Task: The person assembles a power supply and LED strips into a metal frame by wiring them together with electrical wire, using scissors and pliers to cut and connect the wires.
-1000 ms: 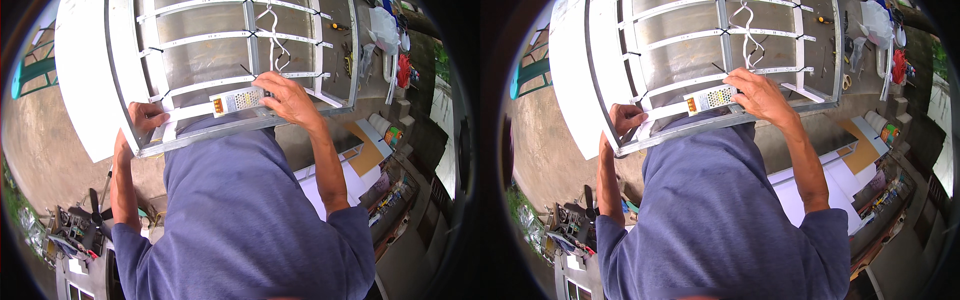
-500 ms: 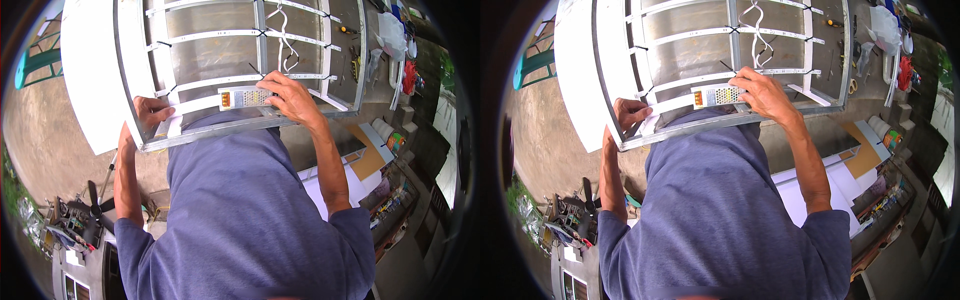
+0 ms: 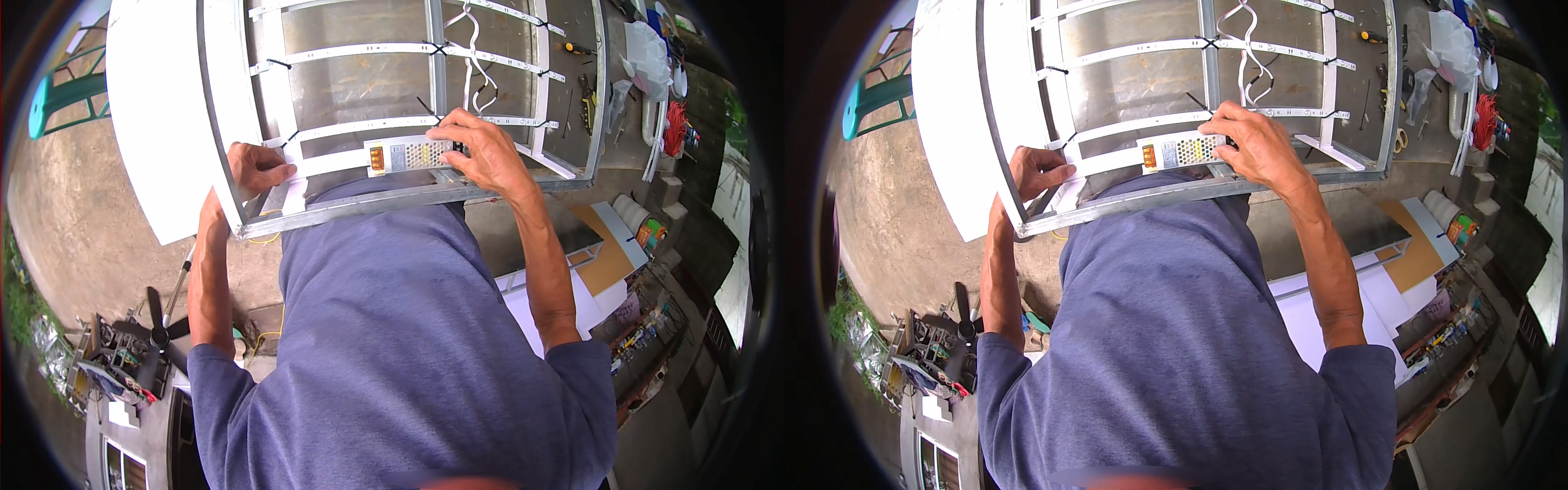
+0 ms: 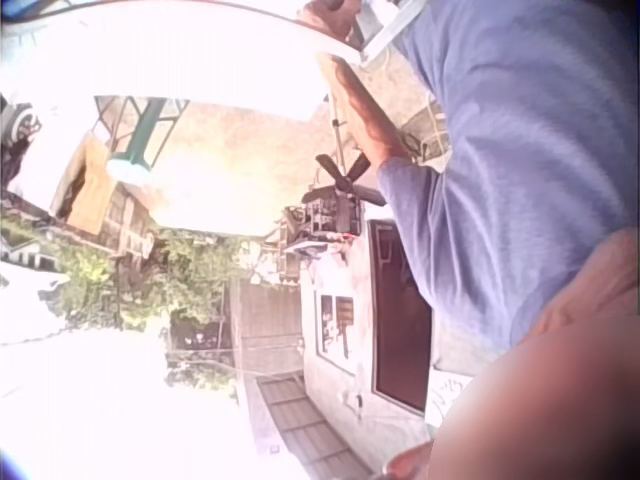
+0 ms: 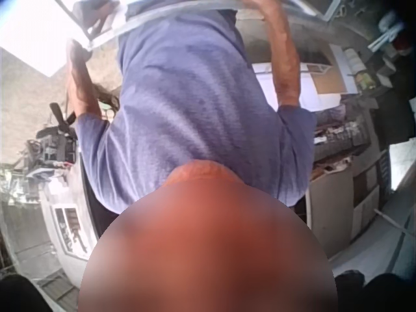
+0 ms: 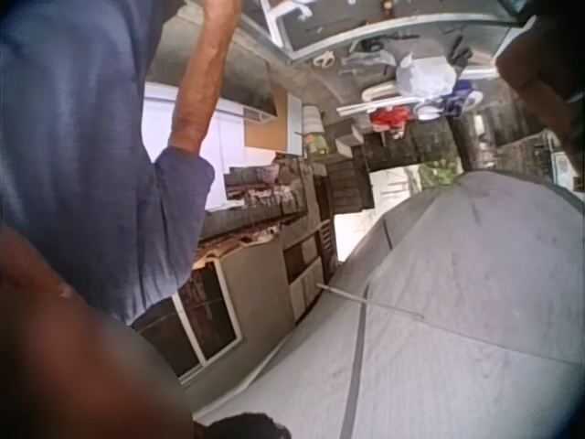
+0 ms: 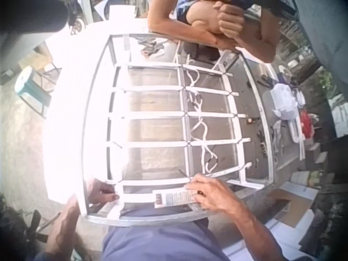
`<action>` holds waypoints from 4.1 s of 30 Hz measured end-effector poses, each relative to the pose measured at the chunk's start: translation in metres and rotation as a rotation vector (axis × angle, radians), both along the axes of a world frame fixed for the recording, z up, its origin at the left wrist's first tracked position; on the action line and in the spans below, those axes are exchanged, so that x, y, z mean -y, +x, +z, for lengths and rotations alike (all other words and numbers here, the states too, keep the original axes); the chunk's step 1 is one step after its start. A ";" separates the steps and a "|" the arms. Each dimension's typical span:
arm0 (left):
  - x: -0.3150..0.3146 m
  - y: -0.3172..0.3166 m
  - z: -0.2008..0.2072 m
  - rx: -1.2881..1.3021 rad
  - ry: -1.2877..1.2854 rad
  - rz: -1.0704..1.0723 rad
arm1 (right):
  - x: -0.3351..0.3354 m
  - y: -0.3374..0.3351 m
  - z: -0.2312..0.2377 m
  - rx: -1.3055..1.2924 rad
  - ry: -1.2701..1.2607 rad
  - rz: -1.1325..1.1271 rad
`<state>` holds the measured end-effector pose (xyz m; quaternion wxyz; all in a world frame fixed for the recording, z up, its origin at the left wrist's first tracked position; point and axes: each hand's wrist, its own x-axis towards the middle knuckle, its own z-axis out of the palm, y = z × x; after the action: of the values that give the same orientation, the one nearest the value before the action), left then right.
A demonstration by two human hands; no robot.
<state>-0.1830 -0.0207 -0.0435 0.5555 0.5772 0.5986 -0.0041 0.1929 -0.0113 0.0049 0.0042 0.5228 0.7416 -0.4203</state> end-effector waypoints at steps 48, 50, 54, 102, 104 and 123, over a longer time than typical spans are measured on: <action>0.011 -0.005 0.008 0.060 0.061 0.085 | 0.005 -0.008 0.000 0.070 0.080 -0.016; 0.012 -0.007 -0.003 0.070 0.088 0.095 | 0.007 -0.006 -0.003 0.065 0.072 -0.032; 0.007 -0.009 -0.006 0.042 0.072 0.050 | 0.008 -0.007 -0.002 0.040 0.059 -0.058; -0.004 -0.005 0.004 0.210 0.045 -0.087 | 0.064 0.087 0.009 -0.357 0.259 -1.027; -0.009 0.006 0.014 0.196 0.065 -0.176 | 0.062 0.091 0.011 -0.384 0.245 -1.030; -0.012 -0.002 0.012 -0.108 -0.193 -0.030 | 0.047 0.101 0.018 -0.341 0.075 -0.765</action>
<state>-0.1849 -0.0091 -0.0312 0.5751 0.5291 0.6157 -0.1011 0.2944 -0.0579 0.0230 -0.2940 0.6834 0.4988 -0.4446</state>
